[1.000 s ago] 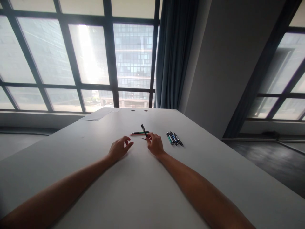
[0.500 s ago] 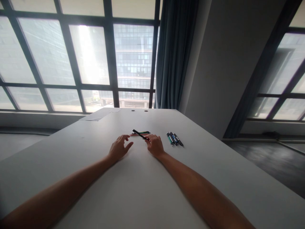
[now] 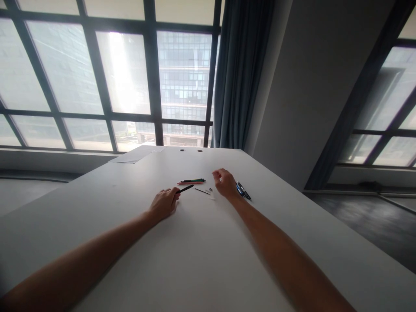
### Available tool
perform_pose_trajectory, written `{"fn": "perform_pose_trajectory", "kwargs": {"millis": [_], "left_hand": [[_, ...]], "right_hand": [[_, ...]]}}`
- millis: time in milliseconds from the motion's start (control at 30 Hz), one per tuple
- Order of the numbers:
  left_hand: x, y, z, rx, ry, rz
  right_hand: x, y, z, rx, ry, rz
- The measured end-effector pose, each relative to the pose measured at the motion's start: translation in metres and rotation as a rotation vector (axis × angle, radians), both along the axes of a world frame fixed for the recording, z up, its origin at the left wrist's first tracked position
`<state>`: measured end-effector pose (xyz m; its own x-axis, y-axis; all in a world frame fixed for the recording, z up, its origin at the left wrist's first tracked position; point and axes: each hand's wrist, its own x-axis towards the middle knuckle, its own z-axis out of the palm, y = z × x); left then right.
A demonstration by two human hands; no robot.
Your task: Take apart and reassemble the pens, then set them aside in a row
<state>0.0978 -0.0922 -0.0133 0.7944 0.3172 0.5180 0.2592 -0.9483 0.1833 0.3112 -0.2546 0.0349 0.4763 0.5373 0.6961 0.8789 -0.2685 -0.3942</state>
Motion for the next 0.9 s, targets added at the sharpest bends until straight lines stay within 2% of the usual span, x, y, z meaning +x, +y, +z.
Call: {"fn": "perform_pose_trajectory", "kwargs": {"millis": [67, 167, 233, 300, 433, 533, 633, 733, 800, 900], "left_hand": [[0.000, 0.001, -0.001, -0.011, 0.006, 0.011], [-0.001, 0.001, -0.001, -0.047, 0.006, -0.001], [-0.002, 0.001, -0.001, -0.071, 0.002, -0.015], [-0.003, 0.001, -0.001, -0.086, -0.005, -0.022], [-0.003, 0.002, -0.003, -0.123, -0.023, -0.043], [-0.002, 0.004, -0.004, -0.228, -0.103, -0.081], [0.001, 0.008, -0.004, -0.440, -0.276, -0.144], [0.005, 0.014, -0.003, -0.724, -0.426, -0.214], [0.009, 0.018, -0.003, -0.893, -0.455, -0.226], [0.012, 0.022, -0.005, -1.044, -0.440, -0.241]], "right_hand": [[0.011, -0.006, 0.004, -0.198, 0.092, -0.033], [0.016, -0.012, 0.004, -0.508, 0.169, 0.051], [0.014, -0.013, 0.002, -0.642, 0.186, 0.129], [0.010, -0.012, -0.001, -0.704, 0.195, 0.185], [0.005, -0.008, -0.007, -0.719, 0.184, 0.217], [0.004, -0.006, -0.012, -0.728, 0.143, 0.216], [0.002, -0.005, -0.015, -0.723, 0.109, 0.198], [-0.001, -0.004, -0.014, -0.674, 0.058, 0.177], [-0.003, -0.003, -0.011, -0.627, 0.014, 0.163], [-0.005, -0.002, -0.007, -0.551, -0.012, 0.166]]}}
